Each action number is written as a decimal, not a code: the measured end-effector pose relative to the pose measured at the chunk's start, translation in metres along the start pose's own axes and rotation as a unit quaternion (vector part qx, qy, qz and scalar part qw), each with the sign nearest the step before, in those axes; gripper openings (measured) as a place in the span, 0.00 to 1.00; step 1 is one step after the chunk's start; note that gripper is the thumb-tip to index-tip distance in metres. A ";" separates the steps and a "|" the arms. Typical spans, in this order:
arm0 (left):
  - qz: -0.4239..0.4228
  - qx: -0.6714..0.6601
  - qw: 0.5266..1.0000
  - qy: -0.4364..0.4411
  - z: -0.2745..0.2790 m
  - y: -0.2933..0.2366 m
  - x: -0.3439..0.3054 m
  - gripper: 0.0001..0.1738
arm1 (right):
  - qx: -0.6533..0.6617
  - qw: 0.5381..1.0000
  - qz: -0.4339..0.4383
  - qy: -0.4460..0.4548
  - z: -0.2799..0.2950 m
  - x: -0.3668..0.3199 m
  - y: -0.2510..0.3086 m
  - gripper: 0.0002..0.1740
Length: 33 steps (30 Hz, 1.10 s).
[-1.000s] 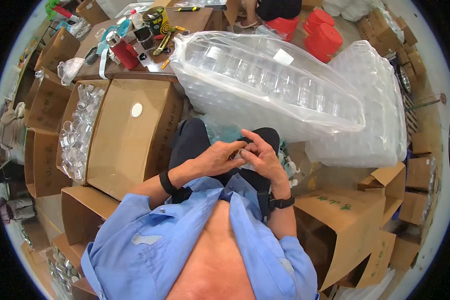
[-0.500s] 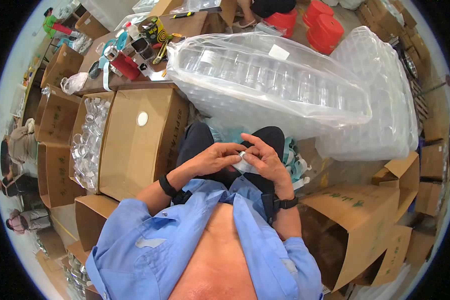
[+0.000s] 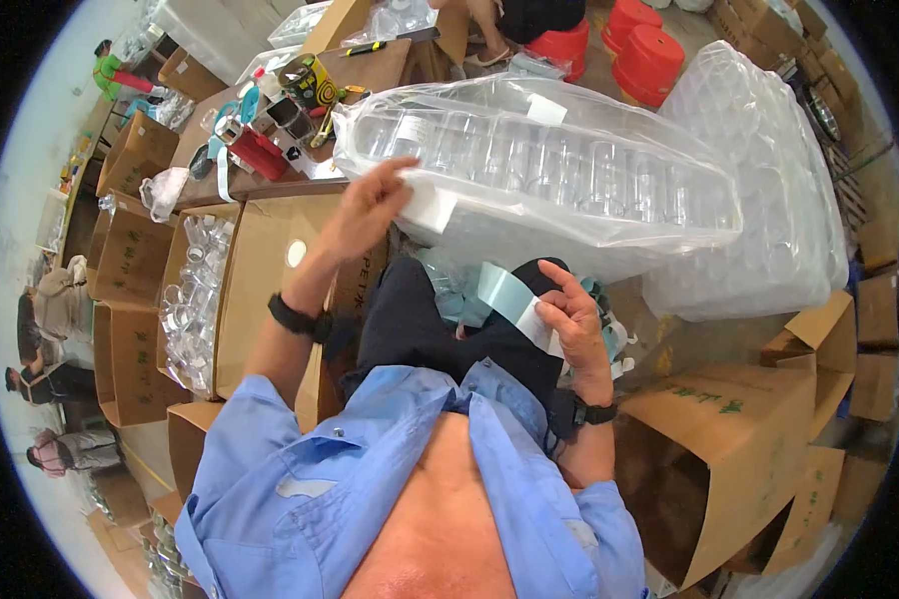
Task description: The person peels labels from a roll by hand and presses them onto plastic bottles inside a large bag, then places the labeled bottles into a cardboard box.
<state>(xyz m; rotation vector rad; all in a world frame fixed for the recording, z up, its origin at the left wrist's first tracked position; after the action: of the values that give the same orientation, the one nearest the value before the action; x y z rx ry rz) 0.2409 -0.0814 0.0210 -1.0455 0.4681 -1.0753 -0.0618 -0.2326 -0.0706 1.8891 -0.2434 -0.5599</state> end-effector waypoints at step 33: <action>-0.100 0.407 0.908 -0.006 0.006 0.058 0.149 0.30 | 0.029 0.999 0.009 -0.014 0.029 -0.018 -0.016 0.34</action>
<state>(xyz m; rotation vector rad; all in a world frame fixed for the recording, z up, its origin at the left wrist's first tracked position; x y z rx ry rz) 0.3399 -0.2046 -0.0035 -0.3527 -0.1217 -1.2793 -0.0931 -0.2426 -0.0888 1.9339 -0.2961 -0.5725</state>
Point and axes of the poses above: each hand's wrist, its own x-axis towards the middle knuckle, its own z-axis out of the back of the hand, y = z × x, the point moved 6 cm from there along x, towards the middle knuckle, and after that the axes turned 8 degrees about -z, right-handed, at the moved point
